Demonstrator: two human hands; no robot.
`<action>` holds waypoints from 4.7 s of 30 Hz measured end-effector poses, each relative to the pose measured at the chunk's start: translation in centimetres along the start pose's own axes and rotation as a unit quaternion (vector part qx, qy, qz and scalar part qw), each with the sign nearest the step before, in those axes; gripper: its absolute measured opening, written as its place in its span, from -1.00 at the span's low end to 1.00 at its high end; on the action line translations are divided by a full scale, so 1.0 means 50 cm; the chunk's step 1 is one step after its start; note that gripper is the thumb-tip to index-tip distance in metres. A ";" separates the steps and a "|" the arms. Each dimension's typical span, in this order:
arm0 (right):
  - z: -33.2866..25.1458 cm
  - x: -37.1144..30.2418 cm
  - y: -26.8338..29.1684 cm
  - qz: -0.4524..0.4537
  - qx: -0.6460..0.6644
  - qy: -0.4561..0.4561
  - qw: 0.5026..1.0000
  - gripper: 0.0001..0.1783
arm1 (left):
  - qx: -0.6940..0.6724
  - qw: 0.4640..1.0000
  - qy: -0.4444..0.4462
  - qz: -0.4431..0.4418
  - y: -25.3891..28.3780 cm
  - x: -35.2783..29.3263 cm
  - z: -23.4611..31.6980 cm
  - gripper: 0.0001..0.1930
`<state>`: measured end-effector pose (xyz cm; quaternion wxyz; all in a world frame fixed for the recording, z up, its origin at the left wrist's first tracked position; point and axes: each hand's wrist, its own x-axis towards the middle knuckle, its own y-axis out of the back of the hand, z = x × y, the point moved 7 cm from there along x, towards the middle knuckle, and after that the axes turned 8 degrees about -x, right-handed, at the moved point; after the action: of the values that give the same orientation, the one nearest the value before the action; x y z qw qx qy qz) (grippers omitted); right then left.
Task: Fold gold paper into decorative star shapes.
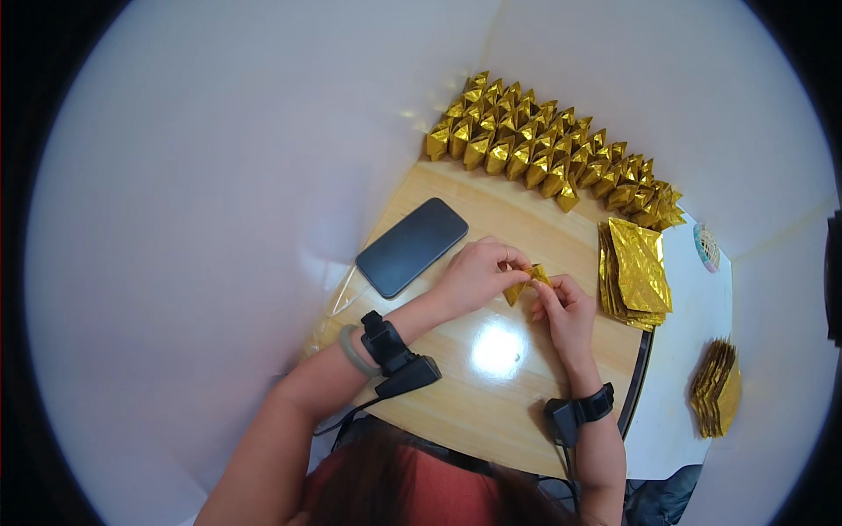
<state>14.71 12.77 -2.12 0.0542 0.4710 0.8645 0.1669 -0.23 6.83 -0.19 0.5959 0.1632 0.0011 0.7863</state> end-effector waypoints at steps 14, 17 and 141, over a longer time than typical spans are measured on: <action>0.002 -0.012 -0.041 -0.113 0.330 -0.116 0.930 -0.64 | -0.339 0.908 0.242 -0.044 -0.023 -0.007 -0.064 -0.82; 0.002 -0.012 -0.047 -0.152 0.340 -0.109 0.922 -0.64 | -0.371 0.893 0.251 -0.053 -0.027 -0.010 -0.055 -0.80; -0.101 0.238 0.110 0.131 -0.468 0.230 0.844 -0.90 | 0.401 0.900 -0.072 -0.157 -0.038 -0.022 -0.052 -0.32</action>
<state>11.29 24.24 5.25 0.0457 0.4464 0.6021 0.6603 1.13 6.86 -3.28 0.5939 0.4425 0.2992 0.6016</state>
